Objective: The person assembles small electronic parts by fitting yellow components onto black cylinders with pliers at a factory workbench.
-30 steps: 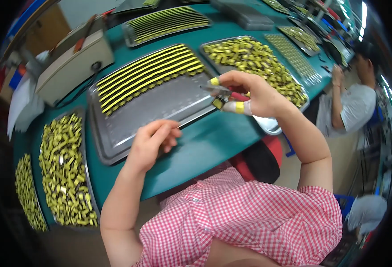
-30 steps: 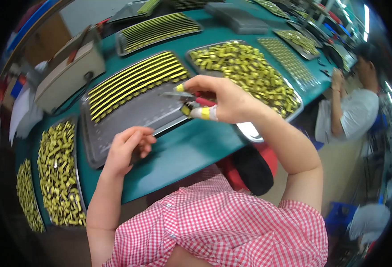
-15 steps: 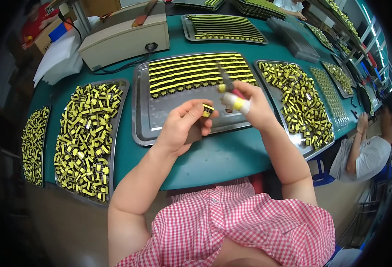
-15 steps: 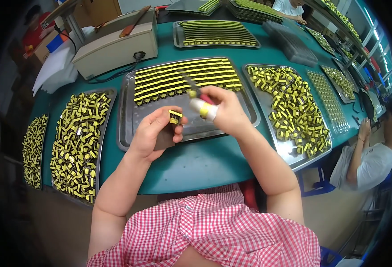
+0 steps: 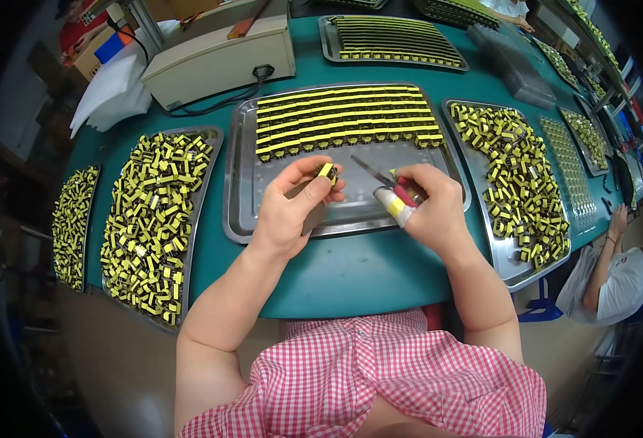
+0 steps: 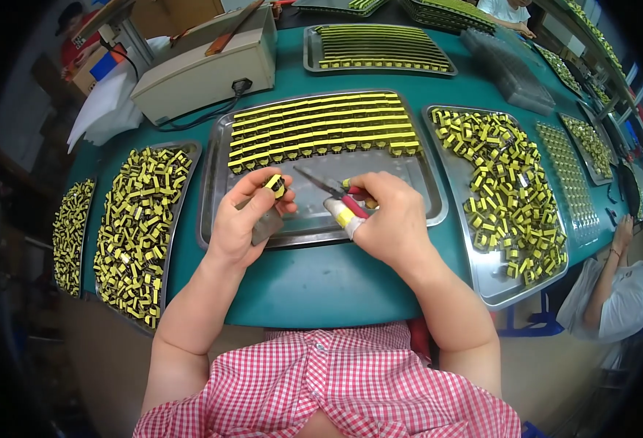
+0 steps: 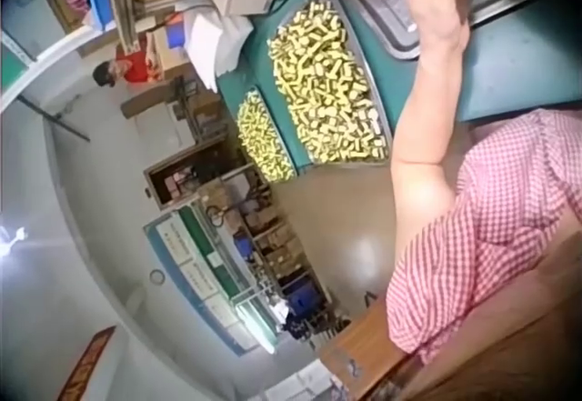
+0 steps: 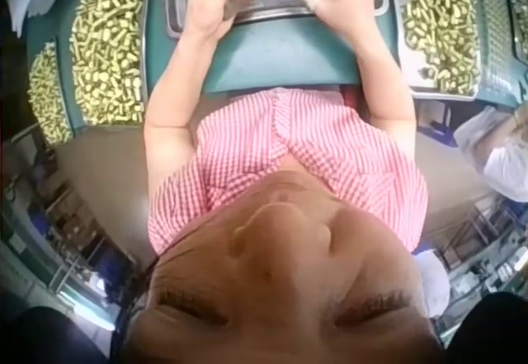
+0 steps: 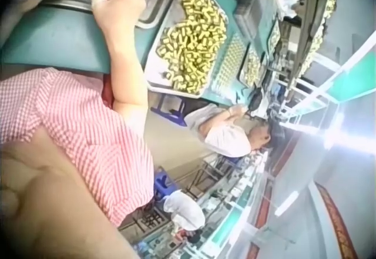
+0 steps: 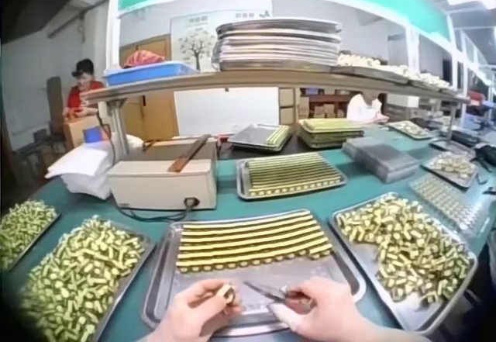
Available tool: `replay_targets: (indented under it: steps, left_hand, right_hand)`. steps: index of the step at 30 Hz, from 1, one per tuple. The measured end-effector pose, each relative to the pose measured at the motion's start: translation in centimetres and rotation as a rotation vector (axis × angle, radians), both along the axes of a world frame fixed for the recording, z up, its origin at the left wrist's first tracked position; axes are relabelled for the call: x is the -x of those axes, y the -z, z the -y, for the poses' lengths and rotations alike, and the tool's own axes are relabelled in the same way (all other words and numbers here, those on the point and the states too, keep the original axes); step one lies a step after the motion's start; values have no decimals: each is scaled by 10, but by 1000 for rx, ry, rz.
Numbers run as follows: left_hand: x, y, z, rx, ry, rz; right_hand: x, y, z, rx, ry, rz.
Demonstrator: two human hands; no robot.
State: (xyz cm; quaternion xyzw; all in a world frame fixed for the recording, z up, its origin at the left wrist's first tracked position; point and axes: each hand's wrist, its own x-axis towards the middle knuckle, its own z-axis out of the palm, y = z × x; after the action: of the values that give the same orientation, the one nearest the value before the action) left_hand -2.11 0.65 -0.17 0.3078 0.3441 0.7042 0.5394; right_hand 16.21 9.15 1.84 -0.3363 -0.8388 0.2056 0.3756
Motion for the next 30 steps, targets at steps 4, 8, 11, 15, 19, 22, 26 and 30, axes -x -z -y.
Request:
replay_targets:
  steps: [4,8,11,15,19,22,26,30]
  left_hand:
    - [-2,0,1,-27,-34,-47]
    - [-1,1,2,-22,-68,-127]
    - [-2,-1,2,-34,-90,-158]
    - [-2,-1,2,-35,-103,-186]
    - [1,2,3,-39,-92,-286]
    - [0,3,3,-31,-117,-339]
    - [1,2,3,-36,-155,-418]
    - [-2,-1,3,-39,-169,-445]
  right_hand:
    - [-1,1,1,-95,11,47]
    - [-1,-1,2,-202,5,39]
    - [-1,-2,3,-219,-2,20]
    - [0,-3,3,-229,-3,5]
    - [-1,-3,3,-244,-7,1]
    - [-1,-4,3,-235,-12,-1]
    - [-1,-5,3,-251,-7,6]
    - [-1,-4,3,-243,-3,13]
